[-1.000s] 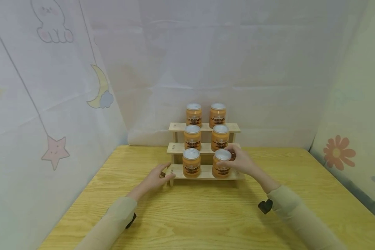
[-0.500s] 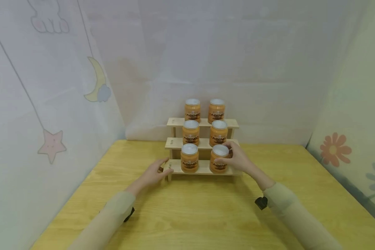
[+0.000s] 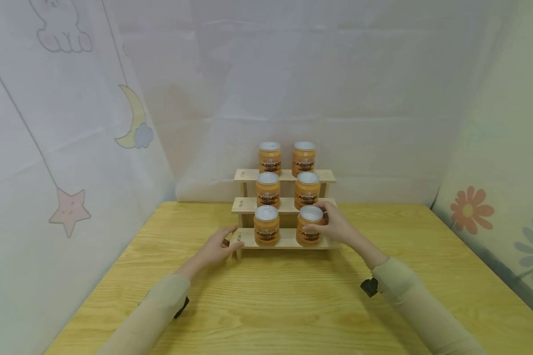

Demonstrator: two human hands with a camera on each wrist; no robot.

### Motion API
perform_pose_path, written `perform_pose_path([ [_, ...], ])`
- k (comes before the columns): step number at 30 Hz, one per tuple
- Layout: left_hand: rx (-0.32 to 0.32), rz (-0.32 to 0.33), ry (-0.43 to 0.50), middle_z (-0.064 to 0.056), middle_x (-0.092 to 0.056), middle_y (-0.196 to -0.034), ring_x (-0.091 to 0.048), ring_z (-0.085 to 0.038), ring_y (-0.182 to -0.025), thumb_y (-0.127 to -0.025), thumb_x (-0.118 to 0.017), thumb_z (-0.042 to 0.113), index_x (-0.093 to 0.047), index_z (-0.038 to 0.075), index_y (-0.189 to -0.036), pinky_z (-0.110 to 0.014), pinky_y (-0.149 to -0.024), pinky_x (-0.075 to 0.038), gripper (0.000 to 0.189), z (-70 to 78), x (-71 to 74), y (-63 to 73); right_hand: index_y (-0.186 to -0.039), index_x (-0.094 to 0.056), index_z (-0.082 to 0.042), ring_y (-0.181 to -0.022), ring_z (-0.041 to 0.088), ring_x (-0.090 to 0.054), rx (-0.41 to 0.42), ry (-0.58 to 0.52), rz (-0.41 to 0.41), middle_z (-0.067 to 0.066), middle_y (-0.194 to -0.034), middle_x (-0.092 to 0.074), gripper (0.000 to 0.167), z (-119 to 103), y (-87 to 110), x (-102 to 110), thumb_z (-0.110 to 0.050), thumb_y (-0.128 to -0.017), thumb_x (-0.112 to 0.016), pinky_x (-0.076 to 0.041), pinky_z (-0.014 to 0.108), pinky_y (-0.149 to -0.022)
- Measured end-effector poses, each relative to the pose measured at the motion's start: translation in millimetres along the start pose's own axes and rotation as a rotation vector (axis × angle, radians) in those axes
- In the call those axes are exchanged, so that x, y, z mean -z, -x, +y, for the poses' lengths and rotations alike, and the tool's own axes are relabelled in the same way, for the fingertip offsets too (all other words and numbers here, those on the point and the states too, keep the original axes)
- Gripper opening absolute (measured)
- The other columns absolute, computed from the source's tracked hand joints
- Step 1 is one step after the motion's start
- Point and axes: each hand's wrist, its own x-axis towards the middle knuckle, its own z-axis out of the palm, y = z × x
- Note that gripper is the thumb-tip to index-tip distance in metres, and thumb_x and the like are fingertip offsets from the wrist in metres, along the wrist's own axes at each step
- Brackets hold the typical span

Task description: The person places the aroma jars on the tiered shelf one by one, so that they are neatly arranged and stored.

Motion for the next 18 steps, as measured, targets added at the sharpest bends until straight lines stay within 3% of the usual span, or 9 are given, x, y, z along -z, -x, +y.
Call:
perform_pose_path([
  [14,-0.006,-0.012,-0.002,-0.015,-0.036,-0.147,-0.057,-0.026,-0.104,-0.091,-0.057,0.047,-0.029,0.009,-0.148,-0.039,-0.085,-0.052,0.074,-7.1,2.8,-1.9,-0.127,-0.046,-0.004,-0.103,0.028,-0.055,-0.005,0.019,0.011,0.014,-0.117,-0.055,0.071,0.8,-3.7,-4.4,-0.040,-0.074,-0.079,-0.050,0.040,-0.083],
  [18,-0.017,-0.032,-0.022,-0.014,-0.037,-0.147,-0.058,-0.022,-0.097,-0.090,-0.057,0.048,-0.031,0.009,-0.147,-0.035,-0.081,-0.052,0.075,-7.1,3.0,-4.4,-0.131,-0.044,-0.003,-0.108,0.031,-0.055,-0.014,0.004,-0.006,0.016,-0.121,-0.053,0.076,2.9,-2.3,-1.2,-0.041,-0.074,-0.078,-0.050,0.042,-0.085],
])
